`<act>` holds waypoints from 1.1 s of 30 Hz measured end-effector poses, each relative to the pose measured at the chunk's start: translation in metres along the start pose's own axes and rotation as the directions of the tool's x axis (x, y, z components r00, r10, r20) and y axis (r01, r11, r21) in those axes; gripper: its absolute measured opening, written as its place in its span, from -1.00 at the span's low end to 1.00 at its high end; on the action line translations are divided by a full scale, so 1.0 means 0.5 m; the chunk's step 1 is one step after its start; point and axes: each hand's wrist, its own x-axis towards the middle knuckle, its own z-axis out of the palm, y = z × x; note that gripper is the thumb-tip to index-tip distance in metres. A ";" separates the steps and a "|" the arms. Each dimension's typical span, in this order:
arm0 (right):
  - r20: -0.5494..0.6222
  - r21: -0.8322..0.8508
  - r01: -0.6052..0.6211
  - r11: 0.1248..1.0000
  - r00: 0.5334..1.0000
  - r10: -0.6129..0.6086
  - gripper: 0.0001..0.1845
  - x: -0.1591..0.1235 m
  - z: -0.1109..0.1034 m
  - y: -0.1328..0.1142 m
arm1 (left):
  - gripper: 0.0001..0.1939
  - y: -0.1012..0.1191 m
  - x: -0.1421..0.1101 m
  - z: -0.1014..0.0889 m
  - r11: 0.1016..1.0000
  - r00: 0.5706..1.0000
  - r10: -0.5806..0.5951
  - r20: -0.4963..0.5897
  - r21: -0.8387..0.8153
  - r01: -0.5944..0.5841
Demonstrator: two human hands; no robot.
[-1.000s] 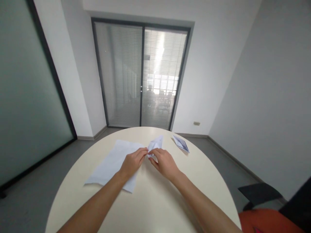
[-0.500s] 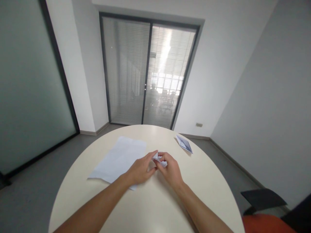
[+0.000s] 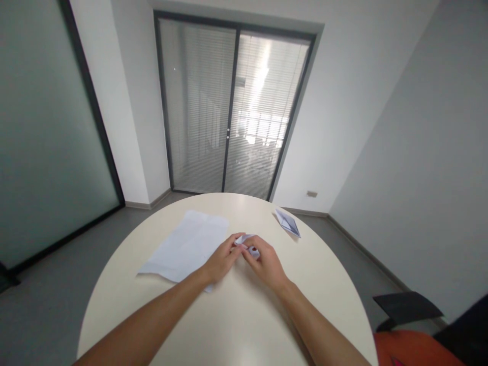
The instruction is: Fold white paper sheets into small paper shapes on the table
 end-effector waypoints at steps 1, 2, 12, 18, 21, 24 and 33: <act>-0.003 0.020 -0.002 1.000 1.000 0.002 -0.83 0.001 -0.001 -0.002 | -0.54 -0.003 0.001 0.000 1.000 1.000 -0.005 -0.010 -0.004 0.005; -0.017 0.026 -0.012 1.000 1.000 0.013 -0.83 0.001 -0.002 -0.003 | -0.54 -0.006 0.002 -0.001 1.000 1.000 -0.014 -0.020 0.000 0.014; -0.138 -0.172 -0.063 0.983 0.990 0.040 -0.77 -0.006 -0.005 0.009 | -0.62 0.014 -0.007 0.000 0.970 1.000 -0.021 0.009 0.241 0.018; -0.059 -0.246 0.055 0.968 0.996 -0.071 -0.76 -0.004 -0.012 0.012 | -0.74 0.018 0.001 0.016 0.983 0.997 0.010 -0.082 0.182 0.005; 0.019 -0.289 0.062 0.955 0.998 -0.059 -0.71 -0.003 -0.017 0.017 | -0.66 0.010 0.011 0.007 0.981 0.980 -0.039 -0.194 0.178 0.074; 0.072 -0.350 0.054 0.935 0.997 -0.031 -0.52 -0.003 -0.023 0.024 | -0.61 0.002 0.020 -0.016 0.972 0.928 -0.075 -0.366 0.181 0.150; -0.028 -0.264 -0.143 0.954 0.990 0.141 -0.73 -0.001 -0.032 0.048 | -0.64 -0.029 0.032 -0.072 0.956 0.775 -0.292 -0.560 -0.169 0.238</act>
